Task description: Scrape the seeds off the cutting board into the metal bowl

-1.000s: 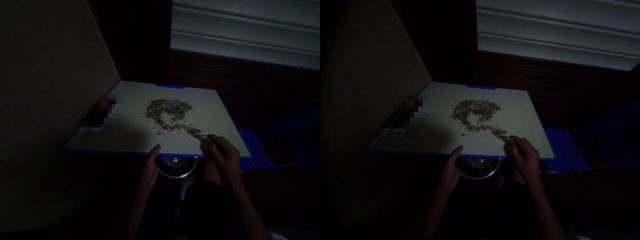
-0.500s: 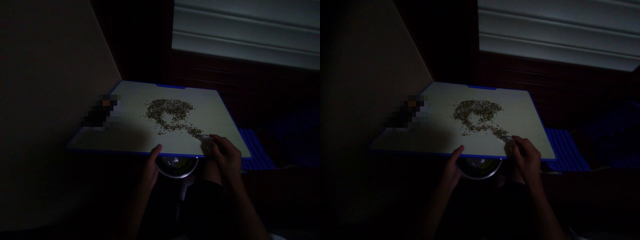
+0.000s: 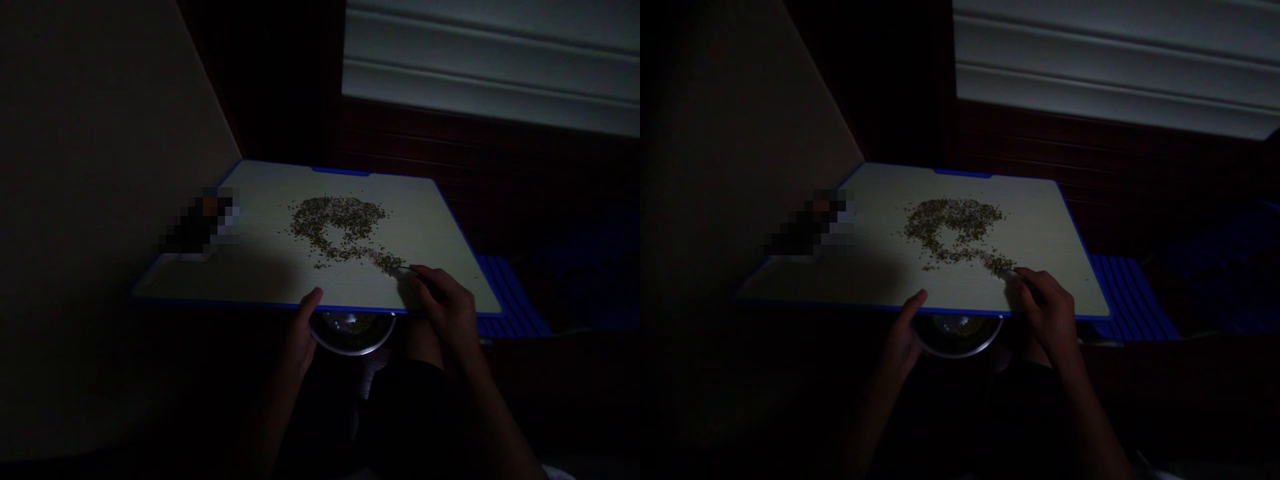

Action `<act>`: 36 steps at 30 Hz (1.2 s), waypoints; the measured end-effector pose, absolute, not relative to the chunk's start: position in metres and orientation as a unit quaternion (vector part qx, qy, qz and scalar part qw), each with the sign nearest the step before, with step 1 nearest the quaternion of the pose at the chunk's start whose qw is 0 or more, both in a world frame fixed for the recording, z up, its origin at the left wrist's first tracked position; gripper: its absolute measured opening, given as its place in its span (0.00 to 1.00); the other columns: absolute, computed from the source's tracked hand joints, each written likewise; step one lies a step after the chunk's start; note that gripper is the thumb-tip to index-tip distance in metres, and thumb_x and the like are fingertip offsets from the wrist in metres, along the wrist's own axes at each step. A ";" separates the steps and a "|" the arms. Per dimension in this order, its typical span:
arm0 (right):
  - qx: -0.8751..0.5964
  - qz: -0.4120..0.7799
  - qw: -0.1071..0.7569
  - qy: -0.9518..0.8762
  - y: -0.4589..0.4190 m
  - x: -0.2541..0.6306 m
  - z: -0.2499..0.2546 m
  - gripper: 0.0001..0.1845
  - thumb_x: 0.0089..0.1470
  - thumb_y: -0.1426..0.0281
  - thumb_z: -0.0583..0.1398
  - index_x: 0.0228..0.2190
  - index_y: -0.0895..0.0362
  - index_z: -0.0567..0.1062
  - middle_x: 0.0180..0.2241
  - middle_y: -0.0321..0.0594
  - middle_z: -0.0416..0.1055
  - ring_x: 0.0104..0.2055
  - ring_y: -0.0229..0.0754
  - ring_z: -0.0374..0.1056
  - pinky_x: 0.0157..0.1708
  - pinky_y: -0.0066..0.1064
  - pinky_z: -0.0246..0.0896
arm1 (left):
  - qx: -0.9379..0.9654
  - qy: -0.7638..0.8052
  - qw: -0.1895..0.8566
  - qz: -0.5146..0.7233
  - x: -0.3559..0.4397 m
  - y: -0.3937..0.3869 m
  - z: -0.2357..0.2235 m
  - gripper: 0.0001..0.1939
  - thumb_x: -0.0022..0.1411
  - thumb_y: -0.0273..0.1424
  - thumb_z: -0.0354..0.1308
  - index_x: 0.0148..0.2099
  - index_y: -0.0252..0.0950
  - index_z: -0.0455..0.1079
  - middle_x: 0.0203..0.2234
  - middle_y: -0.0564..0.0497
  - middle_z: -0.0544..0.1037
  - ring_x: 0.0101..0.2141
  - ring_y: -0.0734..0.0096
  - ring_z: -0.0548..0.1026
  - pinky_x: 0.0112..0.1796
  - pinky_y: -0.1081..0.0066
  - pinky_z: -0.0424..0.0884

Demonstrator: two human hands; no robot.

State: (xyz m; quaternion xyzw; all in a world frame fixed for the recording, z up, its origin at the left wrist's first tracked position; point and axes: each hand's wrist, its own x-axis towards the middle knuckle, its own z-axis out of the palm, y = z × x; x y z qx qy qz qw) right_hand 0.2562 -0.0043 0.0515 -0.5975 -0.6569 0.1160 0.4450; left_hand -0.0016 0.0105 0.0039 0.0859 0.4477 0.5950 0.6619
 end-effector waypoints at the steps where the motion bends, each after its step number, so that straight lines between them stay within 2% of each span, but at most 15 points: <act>1: -0.597 0.118 0.445 -0.657 -0.005 0.256 0.052 0.14 0.64 0.63 0.61 0.49 0.50 0.82 0.43 0.43 0.82 0.45 0.49 0.78 0.45 0.42 0.73 | 0.087 0.444 0.665 0.594 -0.002 0.010 0.003 0.16 0.57 0.33 0.73 0.48 0.38 0.80 0.45 0.47 0.87 0.53 0.53 0.82 0.61 0.54 0.71; 8: -0.589 0.138 0.440 -0.663 -0.013 0.257 0.053 0.13 0.64 0.63 0.62 0.48 0.50 0.82 0.44 0.42 0.83 0.45 0.48 0.79 0.45 0.42 0.73 | 0.088 0.438 0.666 0.597 -0.001 0.010 0.005 0.16 0.57 0.33 0.73 0.48 0.37 0.80 0.48 0.46 0.86 0.55 0.53 0.81 0.61 0.55 0.71; 17: -0.564 0.171 0.434 -0.682 -0.019 0.252 0.057 0.11 0.66 0.64 0.62 0.47 0.48 0.81 0.45 0.40 0.82 0.46 0.46 0.78 0.47 0.42 0.73 | 0.080 0.441 0.673 0.589 -0.001 0.011 0.008 0.13 0.58 0.33 0.72 0.45 0.36 0.80 0.46 0.46 0.87 0.55 0.52 0.80 0.60 0.55 0.72; 23: -0.539 0.184 0.428 -0.702 -0.021 0.249 0.058 0.11 0.66 0.65 0.62 0.48 0.46 0.81 0.46 0.39 0.82 0.48 0.47 0.77 0.47 0.44 0.73 | 0.091 0.443 0.663 0.597 -0.002 0.011 0.003 0.19 0.57 0.33 0.73 0.51 0.36 0.79 0.48 0.45 0.86 0.54 0.52 0.81 0.61 0.53 0.71; 31: -0.489 0.203 0.423 -0.735 -0.022 0.249 0.058 0.12 0.66 0.68 0.63 0.49 0.45 0.82 0.45 0.39 0.82 0.48 0.48 0.77 0.47 0.45 0.72 | 0.090 0.439 0.666 0.596 -0.002 0.011 0.003 0.17 0.57 0.34 0.73 0.48 0.36 0.80 0.47 0.46 0.86 0.55 0.53 0.81 0.61 0.55 0.70; 36: -0.473 0.199 0.423 -0.747 -0.025 0.243 0.061 0.12 0.66 0.69 0.63 0.48 0.46 0.83 0.43 0.40 0.83 0.46 0.48 0.76 0.46 0.45 0.72 | 0.093 0.438 0.675 0.586 -0.004 0.010 0.000 0.19 0.56 0.35 0.74 0.50 0.35 0.80 0.46 0.44 0.86 0.53 0.52 0.82 0.60 0.55 0.72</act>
